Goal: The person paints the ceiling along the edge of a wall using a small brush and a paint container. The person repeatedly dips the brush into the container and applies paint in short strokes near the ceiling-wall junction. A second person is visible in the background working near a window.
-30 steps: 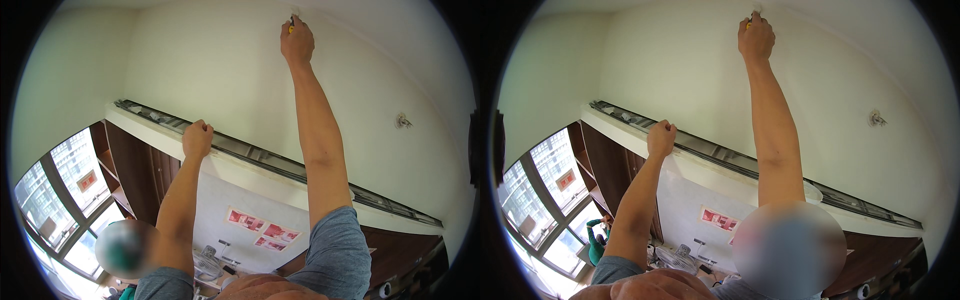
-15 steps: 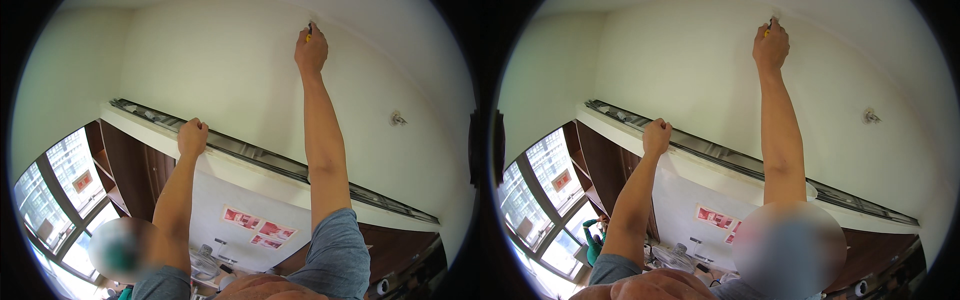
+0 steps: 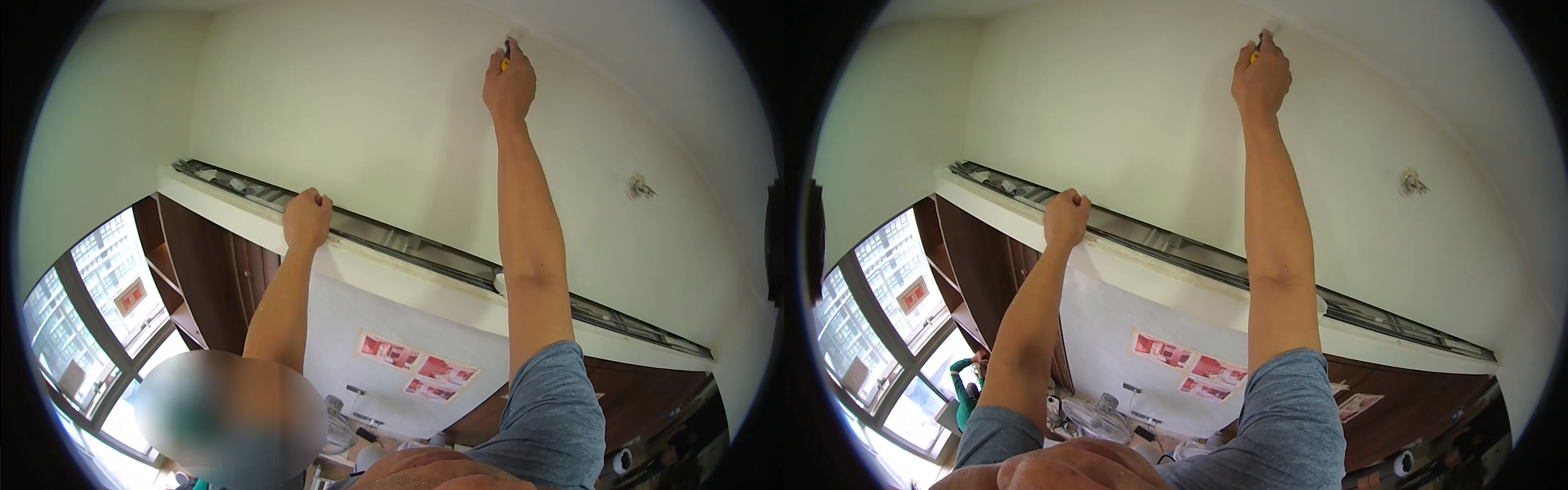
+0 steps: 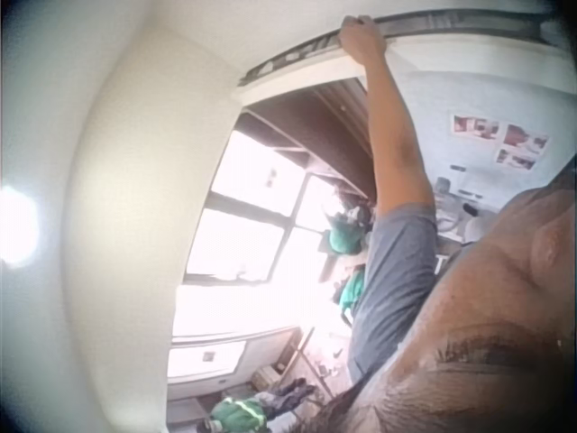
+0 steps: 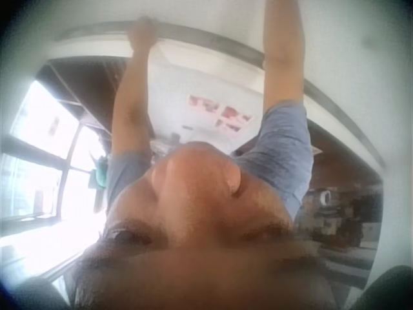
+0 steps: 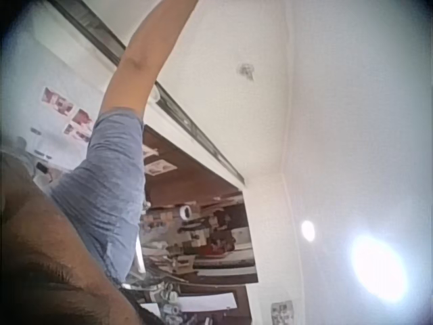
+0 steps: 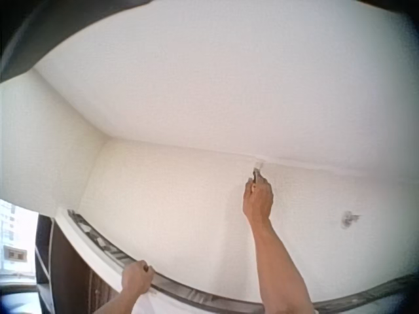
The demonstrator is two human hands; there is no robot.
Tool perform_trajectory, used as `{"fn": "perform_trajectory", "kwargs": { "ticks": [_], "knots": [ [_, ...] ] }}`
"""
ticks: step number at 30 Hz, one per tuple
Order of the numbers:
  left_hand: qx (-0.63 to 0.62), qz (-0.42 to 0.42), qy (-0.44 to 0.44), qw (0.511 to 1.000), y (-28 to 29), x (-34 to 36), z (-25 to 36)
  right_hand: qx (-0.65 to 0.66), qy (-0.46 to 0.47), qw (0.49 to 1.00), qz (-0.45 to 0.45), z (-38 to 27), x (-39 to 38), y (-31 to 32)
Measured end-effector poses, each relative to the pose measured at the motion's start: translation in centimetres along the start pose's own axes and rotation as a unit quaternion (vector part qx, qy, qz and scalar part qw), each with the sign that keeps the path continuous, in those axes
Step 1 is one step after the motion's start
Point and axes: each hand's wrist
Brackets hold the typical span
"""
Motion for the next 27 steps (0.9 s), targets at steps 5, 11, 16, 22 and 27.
{"fn": "perform_trajectory", "kwargs": {
  "ticks": [5, 11, 16, 22, 27],
  "knots": [
    [-0.007, 0.003, 0.006, 1.0, -0.1, 0.1, -0.3, 0.032, 0.023, 0.997, -0.072, 0.3, 0.1, 0.8],
    [0.007, -0.002, 0.006, 1.0, 0.2, 0.0, -0.2, -0.006, -0.029, 0.998, -0.056, 1.7, 0.3, 2.7],
    [0.007, 0.008, -0.012, 1.0, -0.2, 0.0, 0.0, -0.024, -0.008, 0.997, -0.079, 3.1, 0.9, 4.3],
    [0.021, -0.021, 0.002, 1.0, 0.2, 0.2, -0.4, 0.145, -0.004, 0.987, -0.075, 3.6, 1.3, 11.1],
    [0.043, -0.012, -0.01, 0.999, 0.4, 0.3, -0.8, 0.096, 0.111, 0.97, -0.195, 3.3, -1.6, 24.8]
  ]
}}
Point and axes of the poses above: each hand's wrist, its own x-axis towards the middle knuckle, its own y-axis out of the back of the hand, z = x × y, and after that the axes turned 4 degrees about -x, right-handed
